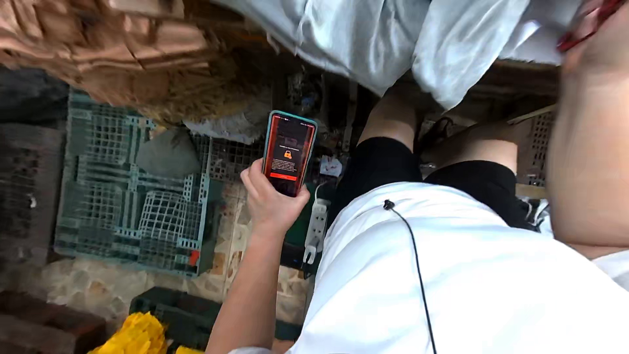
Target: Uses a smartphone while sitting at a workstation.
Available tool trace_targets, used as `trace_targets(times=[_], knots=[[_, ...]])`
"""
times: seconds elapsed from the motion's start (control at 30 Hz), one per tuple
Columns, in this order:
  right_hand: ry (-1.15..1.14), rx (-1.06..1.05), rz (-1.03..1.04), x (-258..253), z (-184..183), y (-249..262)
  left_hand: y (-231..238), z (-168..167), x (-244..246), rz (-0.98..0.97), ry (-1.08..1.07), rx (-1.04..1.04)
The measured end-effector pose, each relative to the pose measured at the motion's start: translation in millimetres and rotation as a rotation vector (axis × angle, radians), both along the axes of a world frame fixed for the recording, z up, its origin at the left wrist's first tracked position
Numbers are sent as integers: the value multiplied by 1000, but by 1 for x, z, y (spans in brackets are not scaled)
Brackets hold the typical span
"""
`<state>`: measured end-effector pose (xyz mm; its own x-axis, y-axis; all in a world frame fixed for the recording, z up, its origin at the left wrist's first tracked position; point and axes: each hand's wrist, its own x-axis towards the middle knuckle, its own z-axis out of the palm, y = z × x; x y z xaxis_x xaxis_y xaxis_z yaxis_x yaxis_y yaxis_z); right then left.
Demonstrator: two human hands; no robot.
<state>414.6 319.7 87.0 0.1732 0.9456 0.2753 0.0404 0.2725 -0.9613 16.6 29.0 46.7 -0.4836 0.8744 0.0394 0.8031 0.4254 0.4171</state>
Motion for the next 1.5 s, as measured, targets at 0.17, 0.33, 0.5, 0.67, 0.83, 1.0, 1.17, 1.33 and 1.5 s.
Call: trace_targets(times=[0.17, 0.33, 0.5, 0.67, 0.83, 1.0, 1.17, 1.33, 1.5], knots=[[-232, 471, -50, -26, 33, -51, 61, 74, 44, -254, 56, 435], [-174, 268, 408, -66, 77, -95, 125, 113, 111, -473, 15, 634], [82, 106, 253, -63, 84, -80, 170, 115, 171, -578, -186, 563], [224, -9, 212, -29, 85, -61, 199, 114, 180, -854, -1039, 379], [126, 10, 296, -25, 93, -46, 247, 113, 169, -926, -1644, -196], [39, 10, 294, -31, 96, -25, 283, 103, 173, -1126, -1797, -237], [-312, 214, 201, -12, 67, -14, 309, 91, 155, -995, -1532, -64], [-375, 282, 159, 6, 10, -12, 314, 79, 144, -900, -1641, -54], [-157, 80, 130, 5, 17, -10, 316, 76, 142, -942, -1783, -75]])
